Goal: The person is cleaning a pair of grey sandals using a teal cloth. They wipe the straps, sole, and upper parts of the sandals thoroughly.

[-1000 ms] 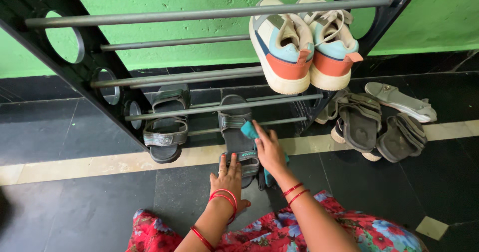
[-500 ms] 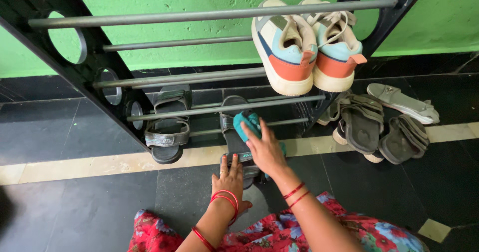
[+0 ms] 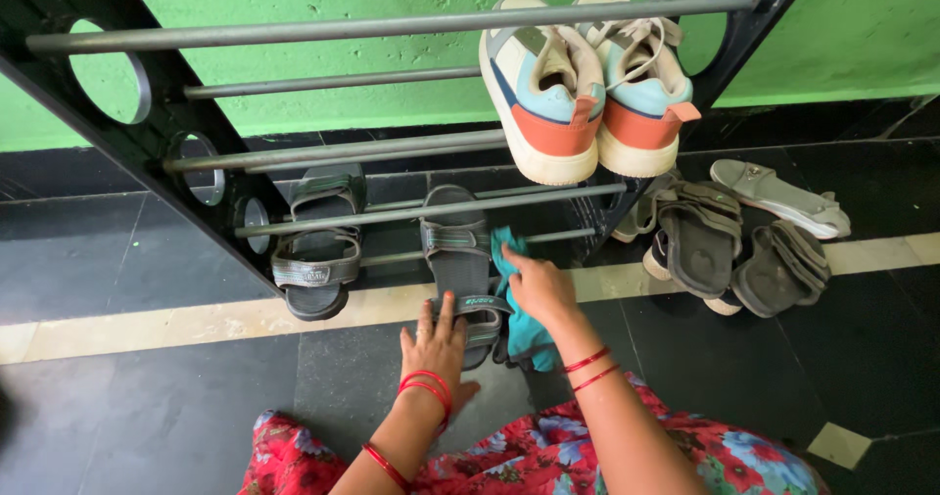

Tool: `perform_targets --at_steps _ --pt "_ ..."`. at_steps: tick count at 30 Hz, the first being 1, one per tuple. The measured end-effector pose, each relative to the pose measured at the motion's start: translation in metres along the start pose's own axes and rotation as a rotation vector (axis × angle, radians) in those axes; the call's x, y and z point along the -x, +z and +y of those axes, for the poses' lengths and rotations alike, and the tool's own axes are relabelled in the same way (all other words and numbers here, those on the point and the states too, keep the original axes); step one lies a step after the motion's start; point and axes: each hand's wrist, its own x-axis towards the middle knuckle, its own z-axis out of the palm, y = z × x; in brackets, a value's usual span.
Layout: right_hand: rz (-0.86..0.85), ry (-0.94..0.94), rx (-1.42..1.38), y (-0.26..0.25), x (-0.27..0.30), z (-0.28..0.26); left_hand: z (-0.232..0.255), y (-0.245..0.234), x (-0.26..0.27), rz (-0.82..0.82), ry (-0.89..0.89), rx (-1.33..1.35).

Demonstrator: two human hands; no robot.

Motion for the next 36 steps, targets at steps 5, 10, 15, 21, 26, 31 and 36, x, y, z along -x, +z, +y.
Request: perform_targets --at_steps 5,10,15,21,26,31,36 --pt "-0.4 -0.027 0.132 0.004 0.0 0.031 -0.011 0.012 -0.01 -0.004 -0.065 0.175" --pt "-0.146 -0.25 0.128 0.013 -0.005 0.032 -0.021 0.028 -0.029 0.263 -0.06 0.421" --pt "-0.391 -0.188 -0.417 0.032 -0.007 0.018 -0.041 0.03 -0.032 0.465 -0.071 0.65" --pt "-0.37 -0.039 -1.067 0.01 0.0 -0.008 -0.052 0.011 -0.027 0.947 -0.022 0.777" --pt "-0.359 -0.139 -1.265 0.004 0.024 -0.056 -0.053 0.0 -0.018 0.982 0.012 0.731" --pt "-0.455 0.173 -1.187 0.036 0.042 -0.071 -0.053 0.004 -0.02 0.733 -0.099 0.819" --pt "-0.222 0.062 -1.238 0.071 0.032 -0.059 -0.053 0.011 -0.025 0.891 -0.013 0.82"
